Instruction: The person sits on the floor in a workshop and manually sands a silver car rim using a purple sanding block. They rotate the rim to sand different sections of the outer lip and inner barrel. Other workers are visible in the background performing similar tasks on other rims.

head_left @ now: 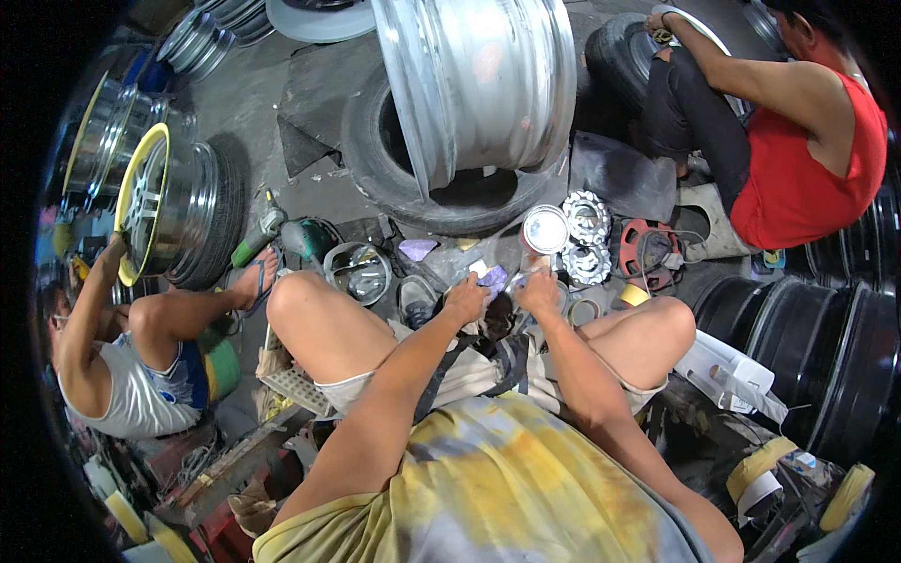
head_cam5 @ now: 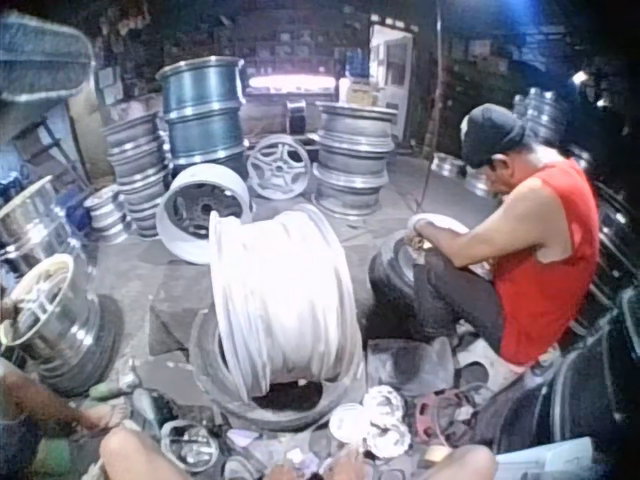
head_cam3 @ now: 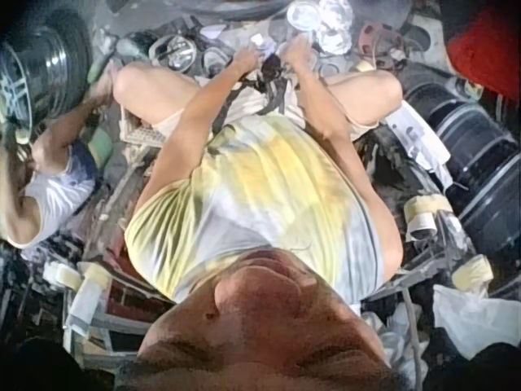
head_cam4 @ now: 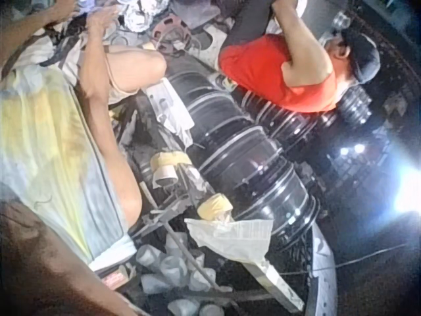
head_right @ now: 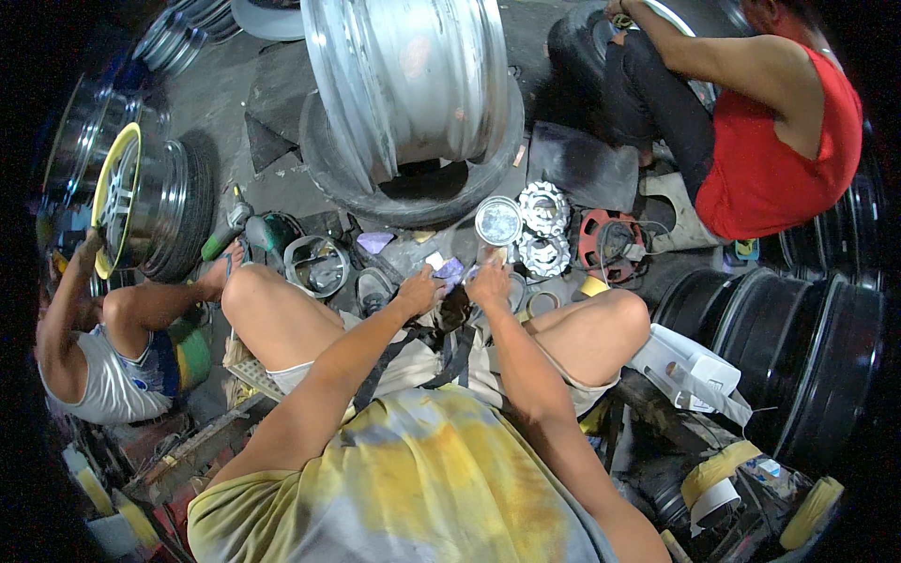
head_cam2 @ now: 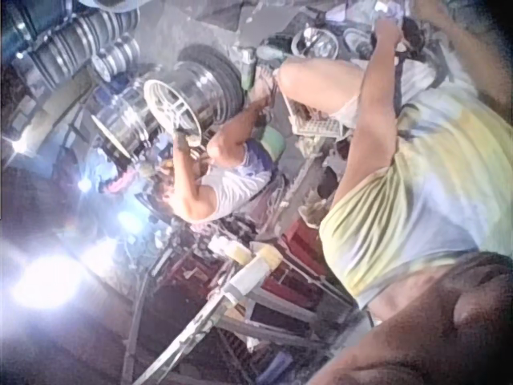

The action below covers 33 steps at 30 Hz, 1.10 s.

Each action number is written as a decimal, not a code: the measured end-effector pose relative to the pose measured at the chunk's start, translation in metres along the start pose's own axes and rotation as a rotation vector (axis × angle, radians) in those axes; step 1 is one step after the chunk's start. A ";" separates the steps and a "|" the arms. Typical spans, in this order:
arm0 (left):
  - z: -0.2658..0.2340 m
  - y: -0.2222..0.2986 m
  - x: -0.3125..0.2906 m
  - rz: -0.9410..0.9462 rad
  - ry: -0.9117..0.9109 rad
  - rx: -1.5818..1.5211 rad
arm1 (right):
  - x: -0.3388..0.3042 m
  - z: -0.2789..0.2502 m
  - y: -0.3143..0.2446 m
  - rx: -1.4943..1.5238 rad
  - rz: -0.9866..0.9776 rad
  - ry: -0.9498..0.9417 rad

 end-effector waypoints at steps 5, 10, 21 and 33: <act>0.027 0.000 0.018 0.006 -0.049 0.059 | -0.007 0.030 0.003 -0.072 -0.082 -0.295; 0.028 -0.011 0.026 -0.033 -0.026 -0.037 | -0.012 0.041 -0.006 -0.124 -0.033 -0.416; -0.078 -0.039 0.018 -0.077 0.207 -0.397 | 0.007 0.003 -0.038 0.540 -0.296 -0.078; -0.238 -0.011 -0.062 0.134 0.003 -0.899 | -0.063 -0.152 -0.111 0.902 -0.548 -0.018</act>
Point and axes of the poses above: each hand's wrist, its own x-axis towards the middle knuckle, its own z-axis out of the palm, y = z × x, the point moved 9 cm from there along x, towards the middle knuckle, and after that the axes turned 15 degrees about x, right-handed, at the moved point
